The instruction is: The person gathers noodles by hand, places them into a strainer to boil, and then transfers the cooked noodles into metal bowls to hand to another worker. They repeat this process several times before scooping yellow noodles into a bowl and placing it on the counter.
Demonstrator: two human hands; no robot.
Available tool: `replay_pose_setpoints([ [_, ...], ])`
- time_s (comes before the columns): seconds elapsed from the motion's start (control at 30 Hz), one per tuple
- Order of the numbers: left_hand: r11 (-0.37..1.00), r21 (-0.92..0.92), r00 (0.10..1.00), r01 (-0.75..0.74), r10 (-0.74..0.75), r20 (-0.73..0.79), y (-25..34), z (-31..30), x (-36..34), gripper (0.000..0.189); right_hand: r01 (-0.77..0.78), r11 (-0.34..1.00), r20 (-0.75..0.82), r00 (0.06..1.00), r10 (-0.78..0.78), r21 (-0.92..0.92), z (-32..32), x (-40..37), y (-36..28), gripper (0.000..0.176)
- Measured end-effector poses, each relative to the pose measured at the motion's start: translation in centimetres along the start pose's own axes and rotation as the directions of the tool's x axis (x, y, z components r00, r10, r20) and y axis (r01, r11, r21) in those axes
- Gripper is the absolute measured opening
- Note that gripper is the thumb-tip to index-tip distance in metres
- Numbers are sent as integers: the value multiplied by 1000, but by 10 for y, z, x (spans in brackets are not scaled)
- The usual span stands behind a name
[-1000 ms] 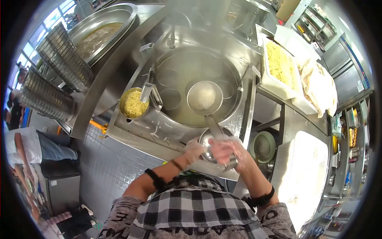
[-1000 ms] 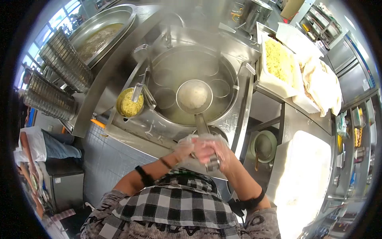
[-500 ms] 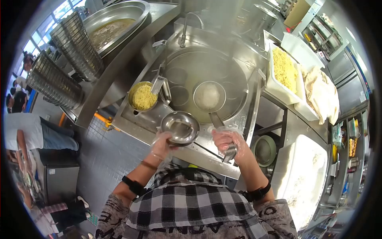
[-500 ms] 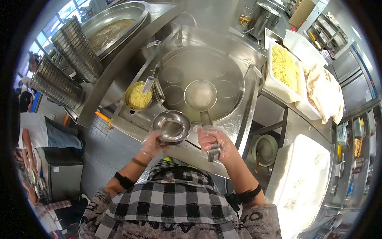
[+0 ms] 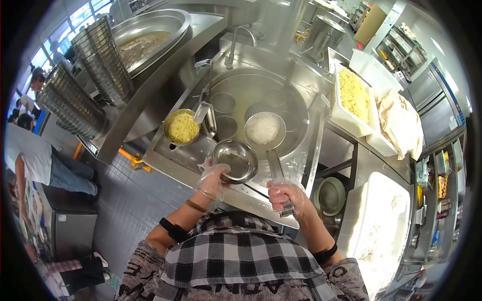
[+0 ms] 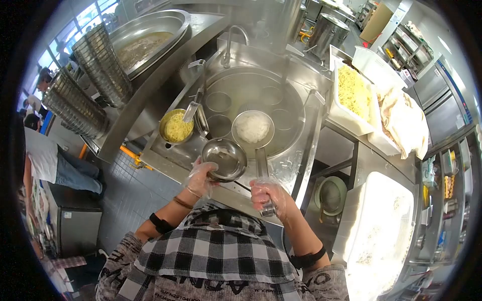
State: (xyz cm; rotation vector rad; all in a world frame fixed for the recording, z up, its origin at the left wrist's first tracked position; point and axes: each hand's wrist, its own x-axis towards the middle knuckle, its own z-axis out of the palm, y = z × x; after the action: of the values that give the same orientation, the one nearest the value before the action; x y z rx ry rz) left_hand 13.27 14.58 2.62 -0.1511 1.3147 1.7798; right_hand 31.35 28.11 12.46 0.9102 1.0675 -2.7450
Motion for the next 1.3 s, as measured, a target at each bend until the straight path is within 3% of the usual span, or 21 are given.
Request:
replay_pose_setpoints([
  [0.17, 999, -5, 998, -36, 36, -58, 0, -2, 5, 54, -35, 999, 3, 999, 35, 7, -4, 5, 6, 21],
  [0.23, 999, -17, 999, -35, 35, 39, 6, 5, 9, 55, -38, 999, -5, 999, 37, -11, -1, 0, 5, 18],
  [0.3, 998, -32, 995, -47, 50, 84, 18, 14, 1, 56, 181, 848, 129, 983, -134, -498, 6, -17, 6, 11],
  [0.37, 997, -41, 990, -59, 63, 123, 28, 17, 5, 57, 476, 576, 343, 879, -331, -665, -3, -11, 15, 7],
  [0.4, 983, 18, 971, -181, 175, 160, 25, 17, 15, 58, 416, 637, 276, 909, -312, -649, -9, 3, 11, 7],
  [0.47, 967, 87, 957, -240, 221, 187, 11, 14, 6, 58, 242, 783, 98, 969, -228, -573, -17, 12, 24, 8],
  [0.5, 989, 30, 977, -146, 139, 160, 24, 24, 1, 58, 236, 905, 93, 972, -217, -353, -3, 17, 14, 10],
  [0.53, 996, -37, 987, -76, 80, 141, 38, 34, 3, 57, 246, 901, 100, 969, -225, -358, 1, 19, 14, 10],
  [0.67, 992, -36, 969, -117, 122, 216, 36, 32, 16, 57, 445, 679, 258, 895, -365, -583, 15, 20, 8, 24],
  [0.73, 994, -47, 967, -103, 111, 228, 31, 29, 15, 55, 208, 942, 40, 978, -205, -264, 19, 22, 4, 31],
  [0.77, 987, -34, 960, -154, 158, 230, 25, 23, 15, 43, 386, 854, 222, 919, -325, -348, 13, 14, 10, 32],
  [0.83, 978, -26, 950, -208, 209, 231, 33, 22, 13, 32, 374, 699, 194, 925, -326, -610, 3, 10, 26, 34],
  [0.93, 994, -48, 966, -101, 109, 233, 26, 15, -6, 38, 300, 747, 149, 953, -264, -593, 4, 20, 18, 20],
  [1.0, 996, -5, 966, -92, 91, 244, 37, 18, 3, 49, 435, 559, 294, 898, -328, -706, 7, 16, 13, 7],
  [1.03, 989, 70, 976, -130, 115, 185, 33, 19, 8, 56, 440, 551, 302, 896, -327, -709, -1, 23, 10, 7],
  [1.07, 990, 66, 977, -128, 115, 181, 32, 18, 11, 56, 653, 256, 531, 740, -412, -712, -15, 33, 12, 6],
  [1.13, 997, -7, 961, -78, 77, 267, 23, 12, 11, 61, 783, -42, 725, 554, -409, -621, -4, 23, 15, 6],
  [1.17, 997, -4, 961, -74, 73, 267, 16, 10, 15, 61, 563, 537, 365, 823, -435, -629, 10, 10, 11, 2],
  [1.2, 997, -25, 954, -68, 73, 291, 10, 9, 21, 61, 196, 925, 19, 979, -201, -325, 22, 3, 5, 5],
  [1.27, 997, -52, 946, -58, 71, 316, 0, 5, 32, 61, 387, 813, 193, 922, -336, -434, 9, 1, 8, 17],
  [1.3, 999, -47, 944, -14, 29, 328, -3, 3, 34, 68, 276, 866, 88, 961, -264, -416, 12, -5, 5, 21],
])
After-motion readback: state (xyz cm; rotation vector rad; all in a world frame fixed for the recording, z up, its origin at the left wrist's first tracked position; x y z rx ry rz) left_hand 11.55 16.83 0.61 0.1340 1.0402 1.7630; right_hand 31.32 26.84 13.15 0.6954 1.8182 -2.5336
